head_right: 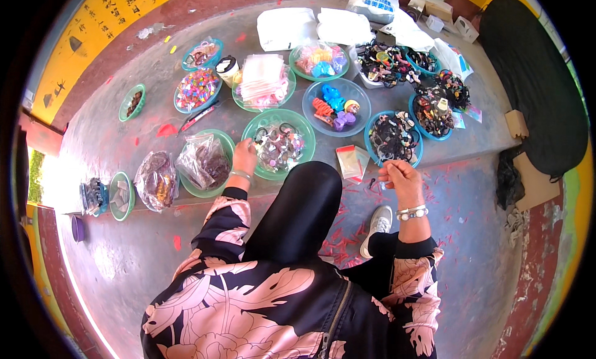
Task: The person sits on the floor surrounded by bowls of hair accessories and sorts through them. They pick up hair ties and clips, place them into small plastic bags, and organize the items into different containers.
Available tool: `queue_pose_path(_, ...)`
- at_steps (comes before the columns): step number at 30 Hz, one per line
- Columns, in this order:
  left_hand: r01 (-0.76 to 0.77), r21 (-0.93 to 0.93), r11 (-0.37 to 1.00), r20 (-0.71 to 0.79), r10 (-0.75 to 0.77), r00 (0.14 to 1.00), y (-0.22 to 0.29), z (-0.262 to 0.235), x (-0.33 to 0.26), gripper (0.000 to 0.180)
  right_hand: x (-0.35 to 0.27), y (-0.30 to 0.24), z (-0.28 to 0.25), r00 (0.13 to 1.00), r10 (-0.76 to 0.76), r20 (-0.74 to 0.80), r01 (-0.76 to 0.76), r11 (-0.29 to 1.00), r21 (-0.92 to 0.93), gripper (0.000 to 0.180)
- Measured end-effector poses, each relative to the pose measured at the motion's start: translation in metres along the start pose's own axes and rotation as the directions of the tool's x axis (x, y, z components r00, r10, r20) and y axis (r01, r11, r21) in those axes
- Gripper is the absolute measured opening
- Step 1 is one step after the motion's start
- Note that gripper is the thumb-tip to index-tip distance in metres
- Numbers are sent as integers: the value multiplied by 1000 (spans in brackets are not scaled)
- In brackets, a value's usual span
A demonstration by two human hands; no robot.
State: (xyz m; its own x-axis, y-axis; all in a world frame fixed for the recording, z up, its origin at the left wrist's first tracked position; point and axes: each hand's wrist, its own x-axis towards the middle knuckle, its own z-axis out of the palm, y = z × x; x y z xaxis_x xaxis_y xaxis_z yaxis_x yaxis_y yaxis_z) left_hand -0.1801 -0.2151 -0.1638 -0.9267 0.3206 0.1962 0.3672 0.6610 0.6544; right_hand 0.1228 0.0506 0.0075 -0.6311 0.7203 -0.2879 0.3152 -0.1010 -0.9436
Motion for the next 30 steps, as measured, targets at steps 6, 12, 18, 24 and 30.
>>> queue_pose_path(6, -259, 305, 917, 351, 144, 925, 26, 15, -13, 48, 4, 5, -1, 1000, -19, 24, 21, 998, -57, 16)
queue_pose_path(12, -338, 423, 841, 549, 59, 834, 12, 26, 1, 49, -2, -4, -4, 998, -37, 51, 38, 999, -8, 16)
queue_pose_path(18, -413, 328, 850, 420, 261, 869, 15, 29, 12, 36, -2, -4, -26, 999, -46, -24, 48, 994, 96, 17)
queue_pose_path(24, -276, -86, 957, 236, 289, 928, 131, -29, 15, 26, 1, -5, -33, 995, -36, -91, 56, 973, 225, 17)
queue_pose_path(30, 512, -843, 167, 538, 220, 814, 263, -23, -29, 21, 1, -7, -35, 993, -16, -117, 47, 961, 273, 16)
